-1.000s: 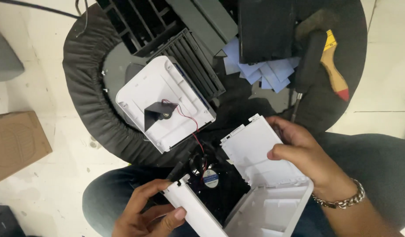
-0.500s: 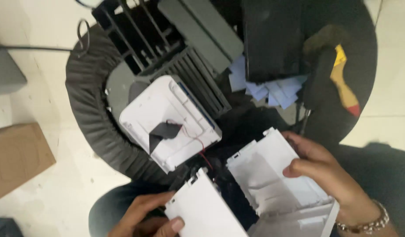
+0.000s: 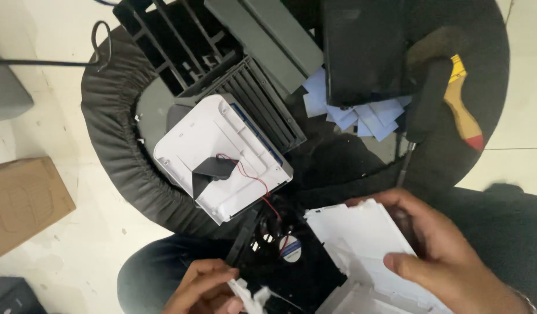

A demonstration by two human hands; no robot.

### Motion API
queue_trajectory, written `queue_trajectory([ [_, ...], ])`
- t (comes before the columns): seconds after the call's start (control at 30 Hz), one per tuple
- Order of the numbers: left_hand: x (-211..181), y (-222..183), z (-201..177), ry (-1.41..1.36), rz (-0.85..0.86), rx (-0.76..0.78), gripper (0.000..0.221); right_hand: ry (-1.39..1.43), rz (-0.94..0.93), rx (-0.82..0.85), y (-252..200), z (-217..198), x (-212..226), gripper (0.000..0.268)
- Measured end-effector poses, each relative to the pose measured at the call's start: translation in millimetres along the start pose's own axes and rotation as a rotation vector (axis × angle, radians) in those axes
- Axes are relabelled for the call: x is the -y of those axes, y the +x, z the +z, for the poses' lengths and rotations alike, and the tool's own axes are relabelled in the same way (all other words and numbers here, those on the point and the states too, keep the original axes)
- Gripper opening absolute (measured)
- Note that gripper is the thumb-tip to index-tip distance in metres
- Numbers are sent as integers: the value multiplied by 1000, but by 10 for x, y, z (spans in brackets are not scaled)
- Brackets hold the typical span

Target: Disassembling and cleaning the internal components of a small electronic device using a screwdriver and brush.

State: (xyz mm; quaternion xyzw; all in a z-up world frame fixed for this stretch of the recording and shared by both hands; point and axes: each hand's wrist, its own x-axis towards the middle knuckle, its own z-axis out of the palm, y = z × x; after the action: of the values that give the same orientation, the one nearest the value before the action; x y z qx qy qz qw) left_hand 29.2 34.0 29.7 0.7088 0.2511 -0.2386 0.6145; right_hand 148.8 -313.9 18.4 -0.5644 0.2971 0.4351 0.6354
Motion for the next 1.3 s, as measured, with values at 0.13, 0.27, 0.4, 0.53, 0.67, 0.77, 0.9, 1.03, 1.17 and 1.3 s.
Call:
queue_trajectory([
  [0.13,22,-78,295,-222,186,-133,22,-116,-363,138,-172,130,-8,53],
  [0.27,207,-82,270,-369,277,-74,31,-240,-257,-97,-244,171,33,54],
  [0.4,168,-85,229,-348,239,-35,31,-288,-115,-135,-284,229,58,53],
  [0.53,145,-86,233,-319,210,-41,28,-457,-174,-154,-254,251,130,57],
  [0.67,125,-75,243,-331,232,-43,29,-392,-119,-228,-176,372,212,65],
  [0.77,197,-51,331,-306,277,-108,34,-404,-123,-211,-203,387,228,57],
  [0.9,183,-74,327,-347,269,-87,40,-410,-204,-185,-182,290,159,52],
  [1.03,-26,-107,233,-262,238,-41,49,-376,-68,-231,4,120,128,64],
  [1.17,-569,12,309,-283,23,-60,52,-104,129,-275,393,-166,13,73],
  [1.3,-1207,335,436,-240,-355,-194,51,168,84,-110,543,-303,-19,54],
])
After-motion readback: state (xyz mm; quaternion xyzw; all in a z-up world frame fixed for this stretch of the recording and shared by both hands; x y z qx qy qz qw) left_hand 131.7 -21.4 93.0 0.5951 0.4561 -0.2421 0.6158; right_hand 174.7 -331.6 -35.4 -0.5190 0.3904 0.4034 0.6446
